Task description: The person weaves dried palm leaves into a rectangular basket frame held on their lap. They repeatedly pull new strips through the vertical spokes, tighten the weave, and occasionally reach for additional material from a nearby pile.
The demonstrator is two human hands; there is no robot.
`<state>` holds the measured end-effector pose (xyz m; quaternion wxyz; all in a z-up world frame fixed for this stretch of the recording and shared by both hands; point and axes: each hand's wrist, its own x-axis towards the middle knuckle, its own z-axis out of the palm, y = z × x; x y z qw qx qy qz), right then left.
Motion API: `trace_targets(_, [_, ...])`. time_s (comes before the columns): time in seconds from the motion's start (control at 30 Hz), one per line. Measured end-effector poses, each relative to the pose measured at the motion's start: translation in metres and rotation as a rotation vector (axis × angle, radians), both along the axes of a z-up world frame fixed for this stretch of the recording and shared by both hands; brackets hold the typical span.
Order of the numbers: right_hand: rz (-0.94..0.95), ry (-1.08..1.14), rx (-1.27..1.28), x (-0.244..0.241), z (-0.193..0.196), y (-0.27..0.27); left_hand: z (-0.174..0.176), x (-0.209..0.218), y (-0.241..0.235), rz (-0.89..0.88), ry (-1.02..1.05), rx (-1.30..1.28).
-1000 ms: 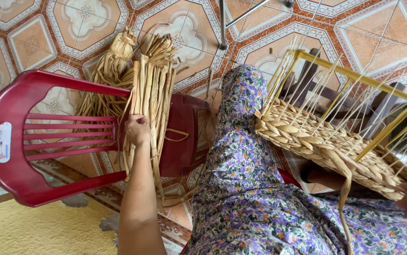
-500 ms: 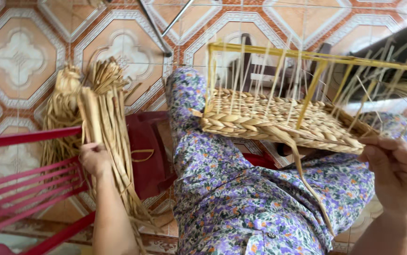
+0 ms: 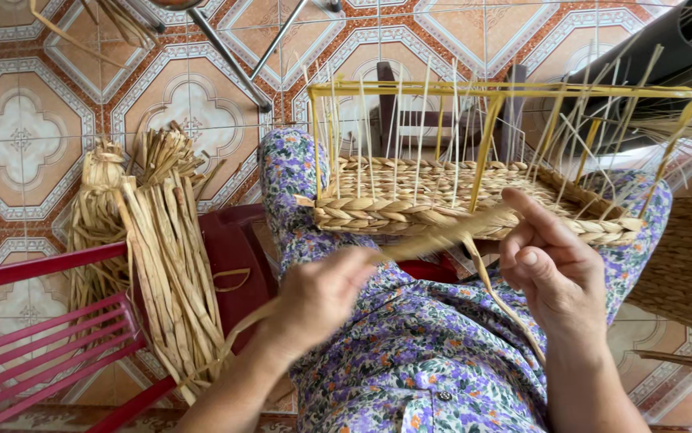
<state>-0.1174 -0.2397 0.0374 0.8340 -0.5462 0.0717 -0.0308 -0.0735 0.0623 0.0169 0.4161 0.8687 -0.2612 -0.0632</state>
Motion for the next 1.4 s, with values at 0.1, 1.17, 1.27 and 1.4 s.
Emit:
trace_targets(0.1, [-0.089,0.002,0.116,-0.005,-0.013,-0.012,-0.002,-0.011,-0.055,-0.153,-0.044,-0.139])
trace_targets(1.17, [0.251,-0.329,-1.165,0.042,0.011,-0.006,-0.011,0.047,-0.082,0.039,-0.236,-0.225])
trace_targets(1.27, [0.224,-0.357,-1.165,0.055,0.004,0.016,-0.013,0.043,-0.077,0.02,-0.255,-0.228])
trace_targets(1.4, [0.203,-0.239,-1.284,0.06,0.004,0.021,-0.017,0.042,-0.074,-0.007,-0.258,-0.255])
